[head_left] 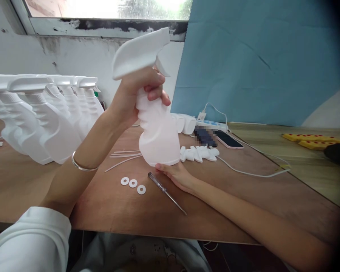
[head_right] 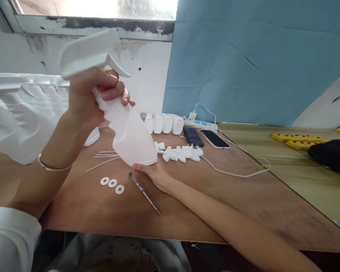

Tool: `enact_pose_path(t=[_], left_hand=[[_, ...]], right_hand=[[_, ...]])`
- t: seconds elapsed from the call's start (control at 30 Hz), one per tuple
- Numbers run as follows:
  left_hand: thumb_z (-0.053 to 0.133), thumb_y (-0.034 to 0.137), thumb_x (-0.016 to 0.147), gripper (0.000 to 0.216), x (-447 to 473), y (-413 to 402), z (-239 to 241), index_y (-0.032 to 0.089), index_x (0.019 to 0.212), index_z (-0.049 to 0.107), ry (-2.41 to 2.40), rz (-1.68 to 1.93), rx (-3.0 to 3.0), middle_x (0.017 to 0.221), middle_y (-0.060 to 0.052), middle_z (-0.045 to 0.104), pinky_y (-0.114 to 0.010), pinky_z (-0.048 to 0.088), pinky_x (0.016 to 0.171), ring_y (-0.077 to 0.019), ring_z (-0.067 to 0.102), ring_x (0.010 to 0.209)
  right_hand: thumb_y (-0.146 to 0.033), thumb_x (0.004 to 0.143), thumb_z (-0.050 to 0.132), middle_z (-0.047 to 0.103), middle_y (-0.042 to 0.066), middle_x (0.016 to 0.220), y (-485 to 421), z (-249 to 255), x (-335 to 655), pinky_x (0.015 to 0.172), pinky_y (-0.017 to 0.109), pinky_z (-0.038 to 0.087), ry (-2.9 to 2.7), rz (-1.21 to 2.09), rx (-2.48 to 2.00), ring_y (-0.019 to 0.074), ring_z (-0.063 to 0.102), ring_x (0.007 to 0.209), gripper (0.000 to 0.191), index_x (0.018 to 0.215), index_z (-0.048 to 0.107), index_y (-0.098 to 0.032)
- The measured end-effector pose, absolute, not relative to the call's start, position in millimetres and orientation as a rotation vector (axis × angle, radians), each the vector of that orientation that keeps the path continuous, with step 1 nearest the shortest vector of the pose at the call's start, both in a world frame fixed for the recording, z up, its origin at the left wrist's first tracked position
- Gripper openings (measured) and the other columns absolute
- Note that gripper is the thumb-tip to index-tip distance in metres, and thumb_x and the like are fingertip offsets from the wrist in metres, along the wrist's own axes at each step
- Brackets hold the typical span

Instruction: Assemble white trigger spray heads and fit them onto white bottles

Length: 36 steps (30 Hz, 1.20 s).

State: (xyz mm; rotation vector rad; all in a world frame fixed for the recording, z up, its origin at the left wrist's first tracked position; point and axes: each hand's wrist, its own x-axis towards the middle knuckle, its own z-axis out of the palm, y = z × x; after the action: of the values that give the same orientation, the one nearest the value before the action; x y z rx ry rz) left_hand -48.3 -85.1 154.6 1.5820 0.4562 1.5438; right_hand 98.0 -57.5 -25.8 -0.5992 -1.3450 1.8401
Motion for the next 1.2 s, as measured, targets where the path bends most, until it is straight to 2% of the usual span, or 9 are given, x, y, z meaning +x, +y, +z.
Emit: enact_pose_path(t=[0.2,0.4,0.53,0.6,0.67,0.77,0.9,1.03,1.2], left_hand=[[0.05,0.015,0.069,0.025,-52.9,-70.1,151.2,0.017,0.052,0.03,0.508,1.634,1.432,0.048,0.004,0.023,-0.026,0.046,0.061,-0.011,0.051,0.05],[0.048,0.013,0.066,0.031,-68.7,-70.3,159.7,0.018,0.05,0.021,0.369,1.686,1.303,0.044,0.004,0.021,-0.026,0.043,0.054,-0.0098,0.04,0.045],[0.039,0.013,0.068,0.031,-78.2,-74.2,162.8,0.017,0.048,0.015,0.219,1.627,1.481,0.043,0.004,0.014,-0.027,0.045,0.057,-0.0086,0.032,0.043],[0.038,0.013,0.066,0.032,-79.6,-73.9,162.0,0.017,0.046,0.013,0.137,1.558,1.559,0.042,0.004,0.01,-0.027,0.045,0.057,-0.0081,0.03,0.04],[0.038,0.014,0.063,0.033,-79.2,-72.2,160.4,0.017,0.045,0.011,0.059,1.466,1.584,0.04,0.004,0.008,-0.026,0.045,0.055,-0.0079,0.031,0.037],[0.04,0.014,0.064,0.036,-77.6,-70.5,158.4,0.018,0.044,0.01,-0.044,1.317,1.608,0.037,0.004,0.008,-0.027,0.045,0.055,-0.0088,0.036,0.035],[0.043,0.012,0.065,0.037,-76.9,-73.3,159.2,0.018,0.044,0.013,-0.12,1.218,1.643,0.036,0.004,0.013,-0.027,0.046,0.054,-0.0101,0.041,0.037],[0.036,0.011,0.069,0.034,-75.6,-77.2,161.6,0.018,0.044,0.014,-0.027,1.249,1.675,0.037,0.003,0.013,-0.027,0.044,0.053,-0.012,0.043,0.038],[0.037,0.012,0.069,0.029,-71.4,-73.1,160.5,0.017,0.043,0.026,0.256,1.403,1.571,0.04,0.003,0.017,-0.027,0.043,0.055,-0.0114,0.043,0.041]], right_hand=[[-0.029,0.061,0.074,0.061,0.003,0.087,-57.9,-24.6,98.1,0.062,0.023,0.05,-1.356,1.83,-0.63,0.0098,0.056,0.064,0.035,0.089,0.06,-0.015],[-0.054,0.064,0.067,0.063,0.011,0.093,-51.2,-22.5,106.5,0.063,0.024,0.049,-1.414,2.001,-0.475,0.0128,0.06,0.064,0.058,0.103,0.052,-0.014],[-0.077,0.068,0.039,0.06,0.015,0.1,-42.1,-16.8,111.9,0.067,0.029,0.048,-1.307,2.234,-0.364,0.0163,0.061,0.069,0.076,0.113,0.044,-0.016],[-0.079,0.072,0.023,0.059,0.017,0.104,-39.9,-14.2,113.5,0.068,0.032,0.047,-1.271,2.291,-0.343,0.0184,0.061,0.073,0.081,0.117,0.043,-0.014],[-0.076,0.077,0.016,0.057,0.018,0.107,-39.2,-13.4,115.0,0.071,0.033,0.046,-1.277,2.315,-0.324,0.019,0.061,0.076,0.082,0.115,0.046,-0.011],[-0.069,0.082,0.023,0.055,0.018,0.109,-38.8,-15.1,117.5,0.077,0.033,0.045,-1.325,2.323,-0.254,0.0186,0.059,0.08,0.073,0.114,0.048,-0.009],[-0.06,0.08,0.043,0.055,0.016,0.109,-39.1,-17.1,119.9,0.078,0.033,0.043,-1.374,2.336,-0.141,0.0187,0.058,0.082,0.061,0.117,0.045,-0.012],[-0.051,0.077,0.051,0.056,0.014,0.108,-42.1,-14.2,118.7,0.078,0.035,0.043,-1.387,2.299,-0.175,0.019,0.057,0.083,0.054,0.117,0.041,-0.015],[-0.037,0.068,0.063,0.055,0.008,0.109,-46.1,-11.3,114.9,0.075,0.034,0.046,-1.313,2.224,-0.317,0.0188,0.055,0.089,0.054,0.115,0.043,-0.02]])
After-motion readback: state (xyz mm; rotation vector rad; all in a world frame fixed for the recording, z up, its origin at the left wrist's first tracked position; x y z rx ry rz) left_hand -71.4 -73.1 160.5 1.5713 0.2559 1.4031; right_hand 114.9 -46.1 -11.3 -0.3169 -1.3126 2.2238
